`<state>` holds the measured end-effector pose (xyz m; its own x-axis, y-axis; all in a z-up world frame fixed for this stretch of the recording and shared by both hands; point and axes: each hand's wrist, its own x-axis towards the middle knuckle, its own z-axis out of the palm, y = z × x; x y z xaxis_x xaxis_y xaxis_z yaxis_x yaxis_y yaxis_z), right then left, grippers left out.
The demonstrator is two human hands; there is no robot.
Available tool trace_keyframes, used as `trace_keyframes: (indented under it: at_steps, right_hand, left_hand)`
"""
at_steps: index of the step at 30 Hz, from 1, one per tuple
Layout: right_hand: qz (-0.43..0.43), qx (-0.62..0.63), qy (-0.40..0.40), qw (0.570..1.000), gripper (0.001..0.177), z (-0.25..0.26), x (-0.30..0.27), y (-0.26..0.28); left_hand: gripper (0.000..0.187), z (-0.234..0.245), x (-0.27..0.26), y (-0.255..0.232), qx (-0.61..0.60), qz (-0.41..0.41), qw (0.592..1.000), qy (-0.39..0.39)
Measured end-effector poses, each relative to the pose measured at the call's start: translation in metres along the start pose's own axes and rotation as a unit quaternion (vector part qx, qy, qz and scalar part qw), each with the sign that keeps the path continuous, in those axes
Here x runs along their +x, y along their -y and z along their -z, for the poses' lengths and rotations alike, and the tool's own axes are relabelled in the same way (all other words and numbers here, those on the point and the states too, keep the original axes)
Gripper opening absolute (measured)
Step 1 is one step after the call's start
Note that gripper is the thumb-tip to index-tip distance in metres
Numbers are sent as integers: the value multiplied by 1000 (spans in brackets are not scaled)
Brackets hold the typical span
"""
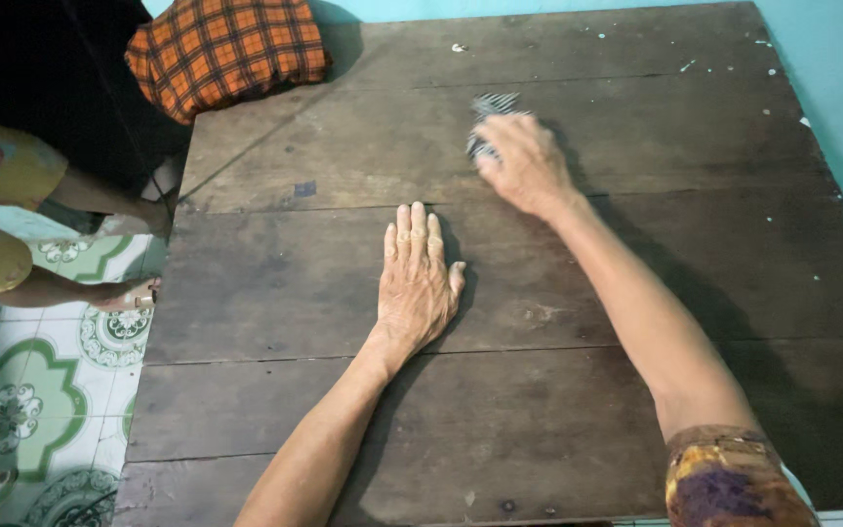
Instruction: The person wipes the surface of a wooden table using a patterned cloth. They move the cloth back and forth across the tabletop while a child stands nearby.
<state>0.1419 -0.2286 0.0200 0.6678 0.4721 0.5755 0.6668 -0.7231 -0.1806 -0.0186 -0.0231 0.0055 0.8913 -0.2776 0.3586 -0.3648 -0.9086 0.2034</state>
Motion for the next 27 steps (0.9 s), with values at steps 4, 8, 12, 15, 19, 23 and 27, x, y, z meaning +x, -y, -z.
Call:
trace_keyframes:
  at_steps: [4, 8, 12, 15, 19, 23, 27]
  right_hand:
    - [-80, -54, -13, 995, 37, 26, -28, -52]
    - [-103, -72, -15, 992, 39, 60, -76, -76]
    - [-102, -76, 15, 992, 43, 76, -117, -68]
    - [-82, -56, 18, 995, 44, 89, -126, -27]
    - [-41, 24, 69, 997, 48, 81, -111, 41]
    - [58, 76, 128, 987, 46, 44, -88, 117]
    - [121, 198, 146, 962, 50, 5, -47, 146]
  left_hand:
    - [76, -1, 0, 1, -6, -6, 1000, -7]
    - [77, -3, 1, 3, -2, -11, 1000, -19]
    - [76, -8, -2, 4, 22, -16, 999, -31]
    - [80, -2, 2, -1, -20, -7, 999, -31]
    - [77, 1, -2, -1, -96, 28, 990, -101]
    - [76, 10, -2, 1, -118, 46, 980, -150]
    - [68, 16, -4, 8, -142, 110, 969, -169]
